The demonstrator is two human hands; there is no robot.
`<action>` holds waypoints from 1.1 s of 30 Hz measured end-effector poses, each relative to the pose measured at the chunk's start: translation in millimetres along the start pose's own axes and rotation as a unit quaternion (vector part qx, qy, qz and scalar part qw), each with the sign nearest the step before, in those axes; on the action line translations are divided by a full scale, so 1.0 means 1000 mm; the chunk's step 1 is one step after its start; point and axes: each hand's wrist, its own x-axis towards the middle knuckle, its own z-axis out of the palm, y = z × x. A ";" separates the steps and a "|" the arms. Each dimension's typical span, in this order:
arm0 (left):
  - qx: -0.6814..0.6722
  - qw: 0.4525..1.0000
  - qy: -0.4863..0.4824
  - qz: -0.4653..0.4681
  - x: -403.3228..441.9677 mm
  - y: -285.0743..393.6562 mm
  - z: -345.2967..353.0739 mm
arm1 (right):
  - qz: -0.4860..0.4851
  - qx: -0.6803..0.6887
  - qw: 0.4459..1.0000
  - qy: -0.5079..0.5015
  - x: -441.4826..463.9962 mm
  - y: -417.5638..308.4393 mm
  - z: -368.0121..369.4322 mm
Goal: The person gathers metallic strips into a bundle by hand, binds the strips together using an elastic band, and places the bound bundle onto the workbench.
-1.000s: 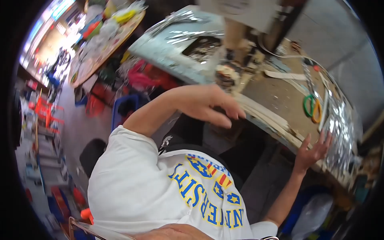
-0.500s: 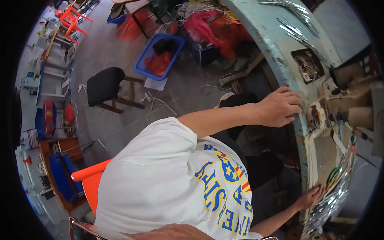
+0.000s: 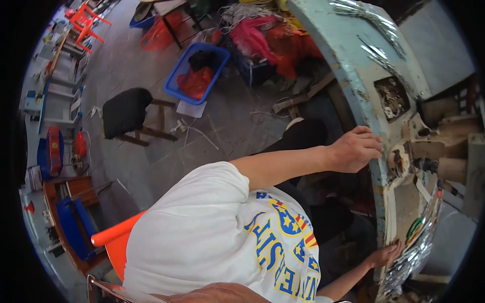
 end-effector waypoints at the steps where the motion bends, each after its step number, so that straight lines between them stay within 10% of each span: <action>1: 0.005 1.000 -0.007 -0.002 0.000 0.000 -0.001 | 0.010 -0.002 1.000 0.001 -0.002 0.000 0.002; 12: -0.087 0.984 -0.095 -0.119 0.055 -0.012 -0.042 | 0.074 -0.009 0.997 0.018 -0.003 -0.025 -0.004; 23: 0.330 0.891 -0.293 -0.102 0.177 -0.160 -0.003 | 0.073 -0.011 0.997 0.030 -0.002 -0.037 -0.006; 33: 0.231 0.896 -0.372 -0.079 0.184 -0.160 -0.024 | 0.046 0.002 0.999 0.023 -0.004 -0.025 0.000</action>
